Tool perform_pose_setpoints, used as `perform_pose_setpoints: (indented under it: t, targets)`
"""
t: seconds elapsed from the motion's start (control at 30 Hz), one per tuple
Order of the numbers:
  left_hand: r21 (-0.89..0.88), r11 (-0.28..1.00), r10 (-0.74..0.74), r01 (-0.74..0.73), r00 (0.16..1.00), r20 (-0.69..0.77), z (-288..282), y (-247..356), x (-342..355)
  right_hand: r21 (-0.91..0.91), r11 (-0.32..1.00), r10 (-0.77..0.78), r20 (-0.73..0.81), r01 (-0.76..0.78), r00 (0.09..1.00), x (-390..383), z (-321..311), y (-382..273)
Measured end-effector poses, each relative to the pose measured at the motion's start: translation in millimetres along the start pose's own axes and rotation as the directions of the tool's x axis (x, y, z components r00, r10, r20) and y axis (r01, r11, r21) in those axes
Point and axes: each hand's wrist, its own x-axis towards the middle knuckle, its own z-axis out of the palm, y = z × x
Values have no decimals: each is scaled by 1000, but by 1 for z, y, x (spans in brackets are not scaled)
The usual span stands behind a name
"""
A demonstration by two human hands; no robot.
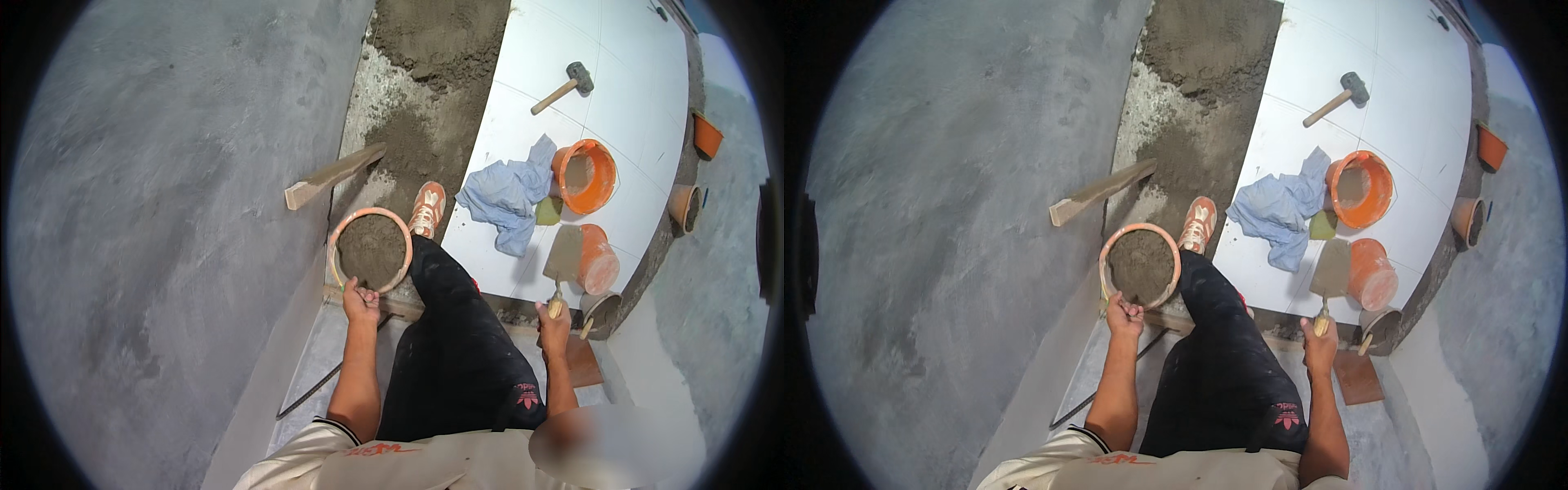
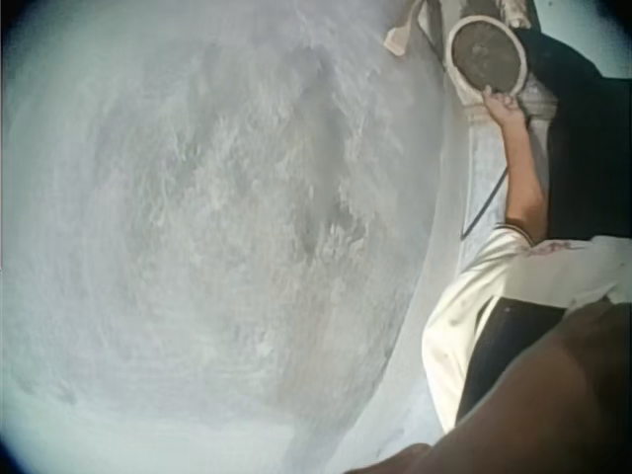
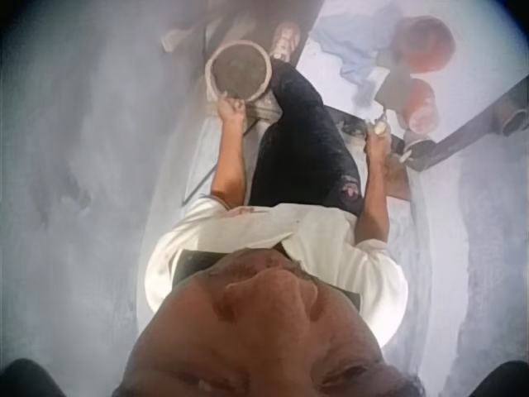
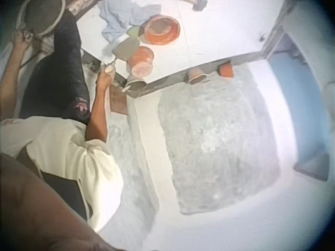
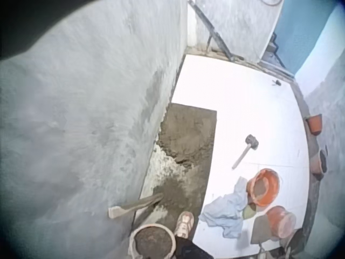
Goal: The person scoops cement from a bucket and spreads it onto the floor using a trowel. They smooth the surface with a straight edge and then apply cement to the back of a tile.
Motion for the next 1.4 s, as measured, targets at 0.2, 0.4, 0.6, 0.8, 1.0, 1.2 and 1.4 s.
perform_pose_setpoints:
  t: [0.2, 0.4, 0.6, 0.8, 1.0, 1.2, 1.4]
  targets:
    - [125, 989, 63, -79, 990, 122, 30, 4, 15, -228, 947, -178, 209, 225, 961, 8, 53, -81]
    - [168, 973, 117, -159, 965, 236, 77, 17, 22, -506, 657, -278, 527, 559, 803, -1, 133, -143]
    - [107, 985, 85, -133, 926, 367, 59, 26, 40, -472, 569, -388, 568, 673, 726, -33, 172, -155]
    - [74, 993, 63, -89, 953, 297, 73, 20, 51, -568, 374, -471, 565, 733, 677, -33, 176, -178]
    - [87, 995, 19, -45, 959, 283, 93, 25, 0, -603, 262, -433, 625, 754, 650, 13, 191, -158]
    - [43, 997, 45, -57, 972, 231, 55, 23, 34, -570, 152, -494, 664, 807, 562, 51, 241, -149]
    - [510, 846, 149, -158, 987, 60, -60, 34, 106, -598, 20, -472, 701, 801, 535, 83, 306, -147]
